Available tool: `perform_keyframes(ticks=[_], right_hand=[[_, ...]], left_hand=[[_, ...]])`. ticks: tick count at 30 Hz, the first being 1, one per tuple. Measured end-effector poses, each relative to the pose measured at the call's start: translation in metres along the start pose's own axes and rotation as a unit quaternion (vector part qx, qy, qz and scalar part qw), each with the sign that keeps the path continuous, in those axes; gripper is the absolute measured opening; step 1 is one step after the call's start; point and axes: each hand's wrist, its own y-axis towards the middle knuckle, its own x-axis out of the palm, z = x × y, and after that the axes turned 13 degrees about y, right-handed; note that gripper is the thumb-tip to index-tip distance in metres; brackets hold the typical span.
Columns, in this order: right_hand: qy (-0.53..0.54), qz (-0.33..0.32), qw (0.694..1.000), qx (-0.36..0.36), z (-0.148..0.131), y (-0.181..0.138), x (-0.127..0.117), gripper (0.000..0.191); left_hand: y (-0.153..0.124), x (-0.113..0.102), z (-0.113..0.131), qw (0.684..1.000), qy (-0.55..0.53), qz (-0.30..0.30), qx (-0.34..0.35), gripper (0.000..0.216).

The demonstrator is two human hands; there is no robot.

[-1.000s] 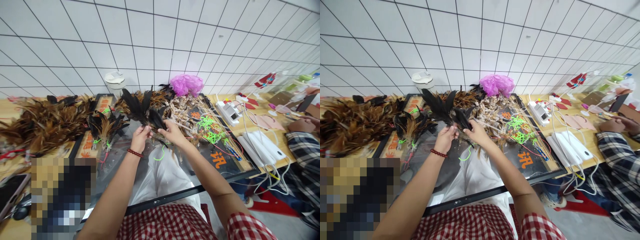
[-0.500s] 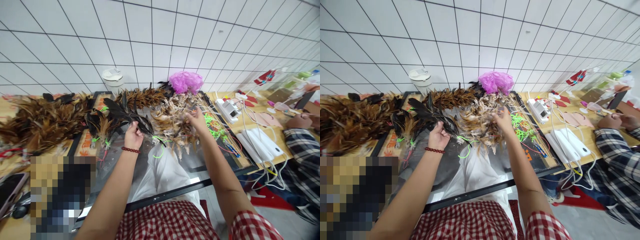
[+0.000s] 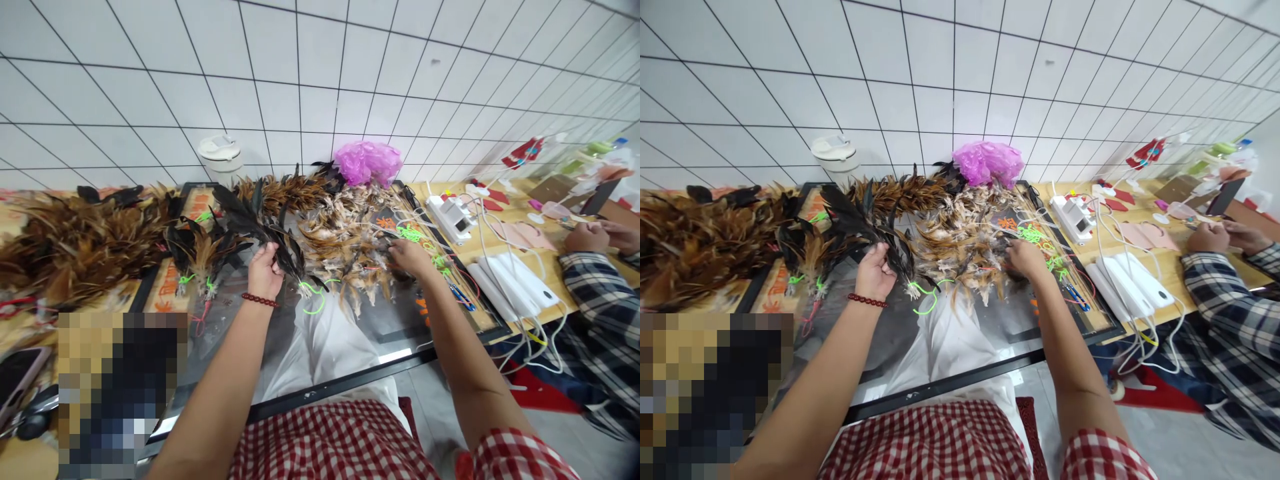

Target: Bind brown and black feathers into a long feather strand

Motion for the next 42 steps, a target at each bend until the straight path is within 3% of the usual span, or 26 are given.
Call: perform_keyframes(ticks=[3, 6, 8, 10, 13, 15, 17, 18, 19, 22, 25, 28, 31, 33, 35, 37, 40, 42], right_hand=[[-0.004, 0.056, 0.998, 0.026, -0.013, 0.010, -0.004, 0.034], [0.054, 0.104, 0.988, -0.102, -0.042, 0.026, 0.006, 0.037], [0.088, 0.102, 0.974, -0.182, -0.059, 0.039, 0.016, 0.046], [0.064, 0.046, 0.983, -0.163, -0.067, 0.052, 0.021, 0.048], [-0.027, -0.005, 0.999, -0.039, -0.062, 0.058, 0.015, 0.034], [-0.061, 0.051, 0.997, -0.004, -0.062, 0.049, 0.008, 0.031], [-0.043, 0.143, 0.988, -0.041, -0.073, 0.033, 0.006, 0.033], [-0.001, 0.152, 0.986, -0.070, -0.084, 0.023, 0.010, 0.030], [0.053, 0.120, 0.986, -0.101, -0.097, 0.013, 0.017, 0.028], [0.210, -0.062, 0.967, -0.132, -0.137, -0.009, 0.047, 0.026], [0.240, -0.154, 0.948, -0.144, -0.159, -0.010, 0.072, 0.028], [0.352, -0.136, 0.922, -0.086, -0.157, 0.001, 0.076, 0.029], [0.517, -0.110, 0.849, -0.010, -0.149, 0.009, 0.065, 0.036], [0.587, -0.116, 0.801, 0.003, -0.148, 0.009, 0.060, 0.042], [0.617, -0.123, 0.777, 0.001, -0.152, 0.005, 0.061, 0.048], [0.612, -0.136, 0.779, -0.001, -0.156, -0.002, 0.066, 0.051], [0.563, -0.147, 0.813, -0.013, -0.156, -0.009, 0.079, 0.049], [0.532, -0.129, 0.837, -0.014, -0.150, -0.008, 0.086, 0.045]], left_hand=[[0.001, 0.001, -0.005, 0.998, 0.042, 0.004, 0.041, 0.020], [0.003, 0.002, -0.011, 0.995, 0.066, 0.001, 0.073, 0.023], [0.004, 0.001, -0.013, 0.995, 0.067, 0.000, 0.075, 0.023], [0.005, 0.000, -0.014, 0.996, 0.063, 0.001, 0.070, 0.023], [0.005, -0.002, -0.014, 0.997, 0.051, -0.003, 0.064, 0.023], [0.005, -0.001, -0.013, 0.997, 0.041, -0.005, 0.058, 0.023], [0.005, 0.000, -0.012, 0.998, 0.030, -0.007, 0.052, 0.023], [0.005, 0.001, -0.011, 0.998, 0.025, -0.005, 0.049, 0.023], [0.004, 0.002, -0.010, 0.999, 0.020, -0.004, 0.047, 0.023], [0.003, 0.002, -0.009, 0.999, 0.006, -0.012, 0.042, 0.025], [0.001, 0.000, -0.008, 0.998, 0.000, -0.035, 0.045, 0.027], [0.000, -0.003, -0.008, 0.996, -0.004, -0.052, 0.065, 0.028], [0.001, -0.004, -0.008, 0.995, -0.006, -0.055, 0.080, 0.028], [0.001, -0.002, -0.010, 0.995, 0.005, -0.061, 0.081, 0.029], [0.001, -0.001, -0.013, 0.994, 0.024, -0.072, 0.084, 0.030], [0.000, -0.003, -0.015, 0.992, 0.052, -0.076, 0.088, 0.030], [-0.002, -0.014, -0.011, 0.975, 0.192, -0.023, 0.110, 0.023], [-0.003, -0.027, -0.004, 0.917, 0.368, 0.044, 0.150, 0.020]])
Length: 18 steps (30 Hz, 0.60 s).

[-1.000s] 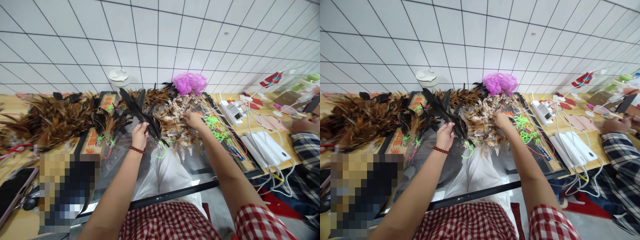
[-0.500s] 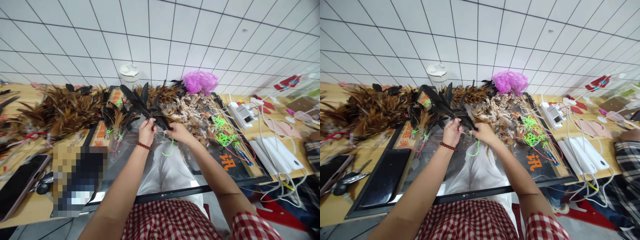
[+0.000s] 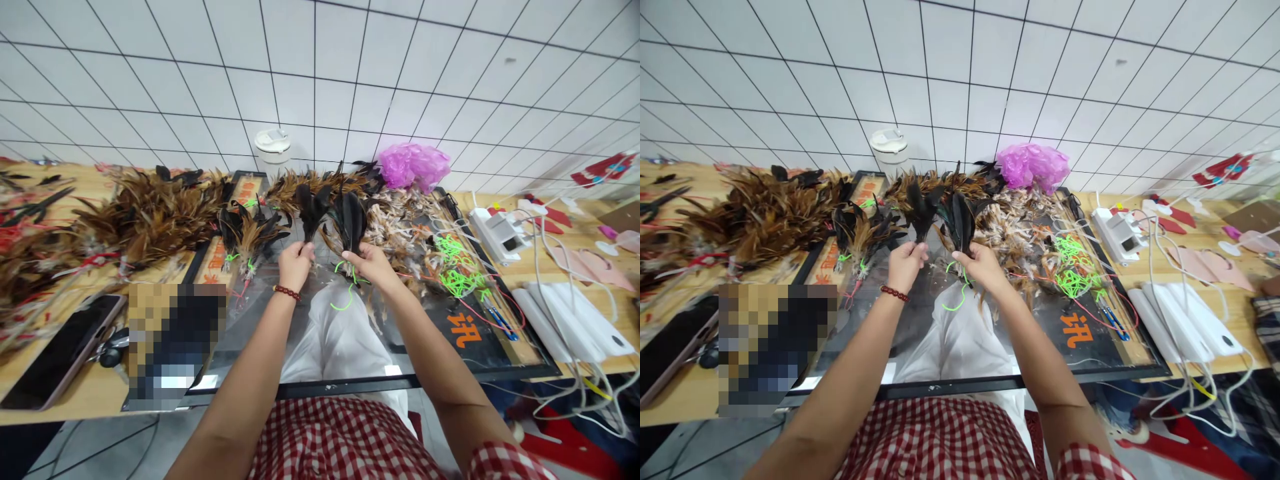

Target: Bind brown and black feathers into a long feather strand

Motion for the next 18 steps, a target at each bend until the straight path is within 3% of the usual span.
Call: perform_keyframes(ticks=[3, 6, 9, 11, 12, 15, 18], right_hand=[[-0.017, 0.051, 0.999, -0.005, 0.007, 0.003, -0.011, 0.042], [0.047, 0.052, 0.997, 0.006, 0.001, -0.002, -0.016, 0.046], [0.145, -0.084, 0.983, 0.072, -0.006, -0.018, -0.005, 0.049], [0.145, -0.171, 0.964, 0.145, -0.005, -0.029, 0.006, 0.049], [0.132, -0.183, 0.959, 0.172, -0.002, -0.032, 0.011, 0.047], [0.112, -0.137, 0.969, 0.175, 0.006, -0.030, 0.014, 0.043], [0.138, -0.067, 0.981, 0.118, 0.003, -0.017, -0.006, 0.044]], left_hand=[[0.002, -0.023, -0.001, 0.968, 0.223, 0.111, 0.035, 0.018], [0.003, -0.038, 0.001, 0.935, 0.312, 0.164, 0.028, 0.020], [-0.001, -0.045, 0.004, 0.921, 0.354, 0.162, 0.029, 0.023], [-0.008, -0.048, 0.007, 0.904, 0.402, 0.137, 0.037, 0.023], [-0.012, -0.050, 0.007, 0.896, 0.425, 0.123, 0.040, 0.023], [-0.025, -0.056, 0.007, 0.880, 0.462, 0.101, 0.046, 0.023], [-0.034, -0.061, 0.005, 0.887, 0.443, 0.120, 0.054, 0.027]])
